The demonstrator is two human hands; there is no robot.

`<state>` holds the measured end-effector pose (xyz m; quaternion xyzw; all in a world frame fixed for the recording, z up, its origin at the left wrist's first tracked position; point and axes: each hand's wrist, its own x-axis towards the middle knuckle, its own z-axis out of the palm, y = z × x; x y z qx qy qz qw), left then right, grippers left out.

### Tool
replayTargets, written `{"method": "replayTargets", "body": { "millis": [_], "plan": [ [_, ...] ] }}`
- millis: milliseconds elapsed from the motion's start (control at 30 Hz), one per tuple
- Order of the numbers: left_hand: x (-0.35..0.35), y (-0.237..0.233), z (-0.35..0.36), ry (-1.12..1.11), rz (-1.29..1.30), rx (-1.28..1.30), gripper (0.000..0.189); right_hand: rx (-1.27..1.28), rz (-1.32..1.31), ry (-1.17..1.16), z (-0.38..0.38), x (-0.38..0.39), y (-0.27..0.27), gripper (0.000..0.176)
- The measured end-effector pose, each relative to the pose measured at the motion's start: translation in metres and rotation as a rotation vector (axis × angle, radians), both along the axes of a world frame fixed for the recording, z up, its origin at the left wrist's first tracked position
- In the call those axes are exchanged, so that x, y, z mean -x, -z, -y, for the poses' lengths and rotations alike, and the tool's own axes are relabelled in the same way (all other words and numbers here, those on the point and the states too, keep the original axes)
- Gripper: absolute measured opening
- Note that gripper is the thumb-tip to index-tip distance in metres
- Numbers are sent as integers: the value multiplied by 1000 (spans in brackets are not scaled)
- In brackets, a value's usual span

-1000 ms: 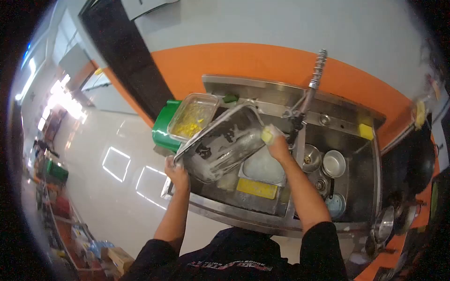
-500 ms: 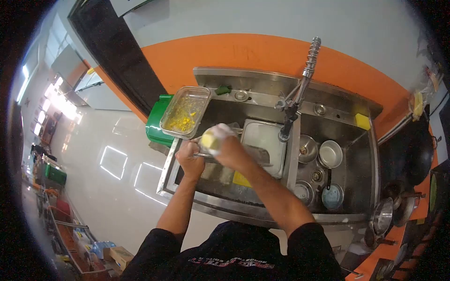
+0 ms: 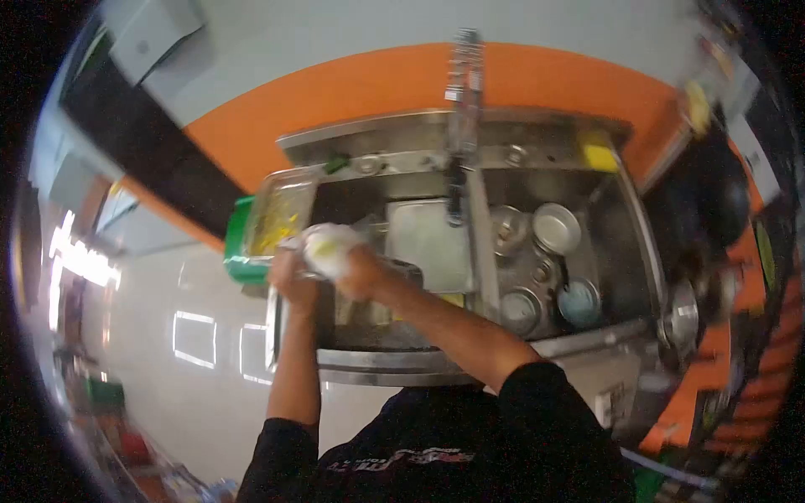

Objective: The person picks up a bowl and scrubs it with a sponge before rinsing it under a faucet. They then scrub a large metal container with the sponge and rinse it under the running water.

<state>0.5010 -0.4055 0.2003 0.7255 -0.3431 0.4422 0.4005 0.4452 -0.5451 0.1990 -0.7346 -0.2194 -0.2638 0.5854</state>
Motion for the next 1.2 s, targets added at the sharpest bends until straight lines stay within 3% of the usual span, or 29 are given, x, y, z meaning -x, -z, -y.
{"method": "replayTargets", "body": {
  "millis": [33,67,100,167,200,233,267,300,333,433,500,567,633,700,733,767,833,900,933,967,1033,1133,1167,1200],
  "plan": [
    [-2,0,5,-46,14,11,21,-70,109,21,1,12,1,44],
    [10,-19,9,-51,-170,27,29,-113,69,58,7,25,8,46],
    [-5,0,-2,8,-166,117,33,-158,30,98,16,39,18,48],
    [-13,10,-13,80,-390,217,34,-19,-112,260,36,66,49,48],
    [-2,1,-8,66,-417,198,32,124,-112,379,46,72,75,54],
    [6,-13,-4,44,-435,178,30,110,-116,434,57,85,84,54],
    [7,-12,-1,83,-437,159,30,300,-18,488,67,99,91,57],
    [7,-12,-3,-22,-427,79,27,488,74,527,71,111,95,60],
    [6,-12,-2,-136,-412,0,24,502,92,598,75,118,99,57],
    [8,-8,8,-43,-346,-54,30,591,-35,542,95,140,90,48],
    [17,-15,17,-32,-426,-93,21,550,99,609,116,155,71,39],
    [35,-18,33,88,-479,-120,19,359,-150,664,136,174,66,34],
    [19,12,17,85,-553,-269,26,314,-170,713,147,195,66,34],
    [7,58,17,168,-830,-34,28,271,-188,765,150,206,69,33],
    [4,86,19,95,-1134,111,31,184,-168,825,144,206,78,34],
    [12,92,32,104,-1135,102,31,94,-149,884,137,204,90,34],
    [49,99,62,340,-1272,415,35,23,-171,928,127,195,108,34],
    [70,96,80,403,-1203,428,35,-362,-127,906,118,188,105,34],
    [78,87,94,470,-1125,450,35,-401,-67,908,118,188,102,35],
    [80,72,103,475,-1120,442,35,-408,-60,912,123,190,101,35],
    [92,23,109,368,-1168,411,33,-176,-115,782,125,202,110,34],
    [38,5,100,-14,-850,5,39,-140,-86,810,118,221,122,31],
    [27,-2,102,240,-566,137,43,-143,-89,801,121,228,126,31],
    [27,-17,102,354,-624,88,41,-129,-104,804,125,234,131,30]
  ]
}}
